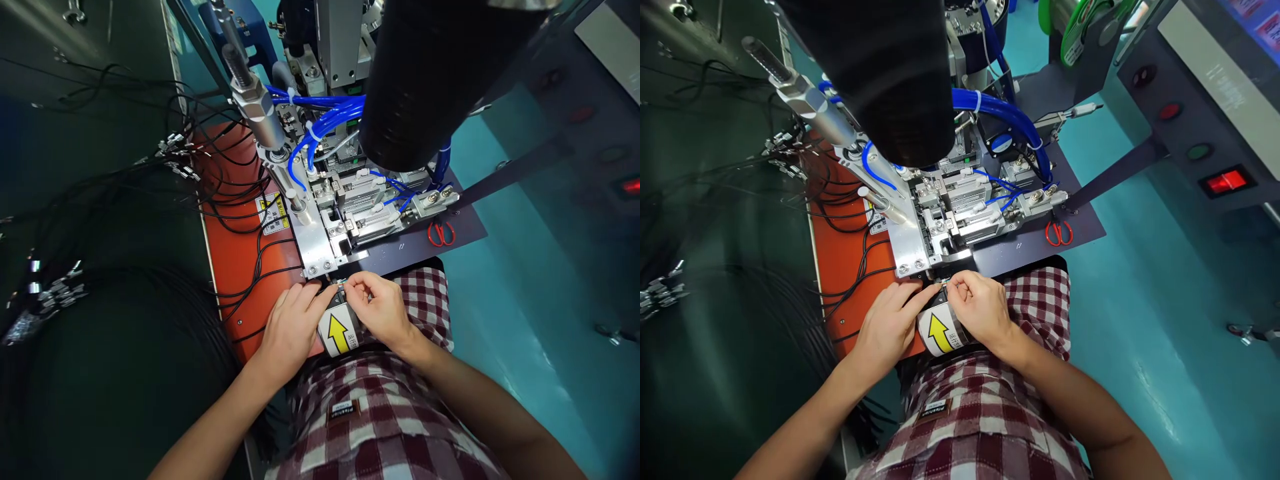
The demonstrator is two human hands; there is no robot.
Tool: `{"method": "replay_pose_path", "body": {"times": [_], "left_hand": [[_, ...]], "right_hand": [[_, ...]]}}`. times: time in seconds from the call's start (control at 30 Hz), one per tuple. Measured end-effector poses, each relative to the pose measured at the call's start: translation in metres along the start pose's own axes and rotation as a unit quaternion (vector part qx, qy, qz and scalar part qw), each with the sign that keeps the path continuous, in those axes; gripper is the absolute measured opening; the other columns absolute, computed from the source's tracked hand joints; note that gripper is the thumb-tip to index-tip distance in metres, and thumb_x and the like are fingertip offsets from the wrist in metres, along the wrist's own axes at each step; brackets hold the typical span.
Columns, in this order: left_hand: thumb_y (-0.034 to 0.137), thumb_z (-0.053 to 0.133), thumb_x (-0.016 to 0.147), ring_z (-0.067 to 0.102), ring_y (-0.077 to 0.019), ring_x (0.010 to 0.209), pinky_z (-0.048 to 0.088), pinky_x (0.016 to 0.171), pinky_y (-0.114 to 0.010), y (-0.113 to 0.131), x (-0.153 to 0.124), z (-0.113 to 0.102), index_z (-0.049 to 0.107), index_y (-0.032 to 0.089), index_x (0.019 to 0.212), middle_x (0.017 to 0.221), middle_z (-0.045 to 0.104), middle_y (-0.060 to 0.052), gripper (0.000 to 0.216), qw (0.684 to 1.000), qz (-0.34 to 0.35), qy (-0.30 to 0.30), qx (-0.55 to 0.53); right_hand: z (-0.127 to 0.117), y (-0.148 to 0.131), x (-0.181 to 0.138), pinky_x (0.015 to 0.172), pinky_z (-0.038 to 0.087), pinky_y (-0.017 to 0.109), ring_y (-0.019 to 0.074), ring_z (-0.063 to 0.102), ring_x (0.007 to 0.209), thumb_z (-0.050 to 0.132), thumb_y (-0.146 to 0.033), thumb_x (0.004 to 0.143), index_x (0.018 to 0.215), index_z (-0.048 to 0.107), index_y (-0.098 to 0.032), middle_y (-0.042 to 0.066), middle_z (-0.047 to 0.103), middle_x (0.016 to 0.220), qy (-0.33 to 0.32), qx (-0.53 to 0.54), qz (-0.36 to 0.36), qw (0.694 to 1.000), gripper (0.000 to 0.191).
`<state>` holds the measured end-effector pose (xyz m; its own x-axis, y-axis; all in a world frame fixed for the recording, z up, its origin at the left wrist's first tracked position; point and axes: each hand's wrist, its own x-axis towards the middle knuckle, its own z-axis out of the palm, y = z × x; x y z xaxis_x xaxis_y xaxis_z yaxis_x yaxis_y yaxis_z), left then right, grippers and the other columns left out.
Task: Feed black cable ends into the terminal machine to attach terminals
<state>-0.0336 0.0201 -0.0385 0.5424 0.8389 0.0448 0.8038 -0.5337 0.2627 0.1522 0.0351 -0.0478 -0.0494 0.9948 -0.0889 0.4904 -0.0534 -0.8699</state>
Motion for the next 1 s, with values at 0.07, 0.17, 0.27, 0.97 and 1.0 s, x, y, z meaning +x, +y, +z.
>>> {"method": "replay_pose_path", "body": {"times": [0.07,0.17,0.27,0.97,1.0], "left_hand": [[0.009,0.041,0.087,0.049,-0.0232,0.084,0.043,0.071,-0.034,0.0,0.0,0.0,0.053,0.018,0.13,0.105,0.059,-0.012,0.045,1.0,-0.003,0.001,0.002],[0.009,0.04,0.089,0.05,-0.0235,0.087,0.043,0.073,-0.035,0.0,0.0,0.0,0.054,0.018,0.13,0.106,0.059,-0.012,0.044,1.0,-0.007,0.004,-0.003],[0.01,0.039,0.09,0.051,-0.0238,0.09,0.044,0.075,-0.035,0.0,0.001,-0.001,0.055,0.019,0.127,0.106,0.059,-0.012,0.041,1.0,-0.013,0.005,-0.022],[0.003,0.039,0.09,0.053,-0.0232,0.091,0.05,0.078,-0.037,-0.02,-0.008,-0.009,0.056,0.01,0.11,0.093,0.059,-0.013,0.027,0.994,0.056,0.085,-0.032],[0.003,0.04,0.09,0.052,-0.0234,0.091,0.05,0.077,-0.037,-0.02,-0.008,-0.009,0.056,0.009,0.11,0.093,0.059,-0.013,0.027,0.994,0.057,0.089,-0.03]], "right_hand": [[0.0,0.005,0.006,0.049,0.036,0.023,0.0103,0.044,0.05,0.056,-0.026,0.081,0.074,0.061,-0.018,-0.003,0.05,0.056,-0.052,0.097,0.062,0.992,0.012],[0.0,0.012,0.015,0.041,0.03,0.021,0.0079,0.039,0.041,0.059,-0.031,0.077,0.071,0.058,-0.018,-0.006,0.045,0.05,-0.13,0.241,0.153,0.949,0.015],[0.0,0.014,0.019,0.041,0.029,0.02,0.0065,0.039,0.04,0.063,-0.033,0.074,0.07,0.058,-0.017,-0.006,0.048,0.052,-0.142,0.29,0.172,0.931,0.017],[-0.004,0.016,0.017,0.047,0.039,0.022,0.0092,0.045,0.05,0.061,-0.033,0.08,0.077,0.06,-0.016,-0.004,0.05,0.059,-0.123,0.23,0.119,0.958,0.017],[-0.003,0.016,0.017,0.048,0.04,0.023,0.0097,0.046,0.052,0.061,-0.033,0.081,0.079,0.061,-0.016,-0.004,0.051,0.061,-0.112,0.219,0.111,0.963,0.017]]}}
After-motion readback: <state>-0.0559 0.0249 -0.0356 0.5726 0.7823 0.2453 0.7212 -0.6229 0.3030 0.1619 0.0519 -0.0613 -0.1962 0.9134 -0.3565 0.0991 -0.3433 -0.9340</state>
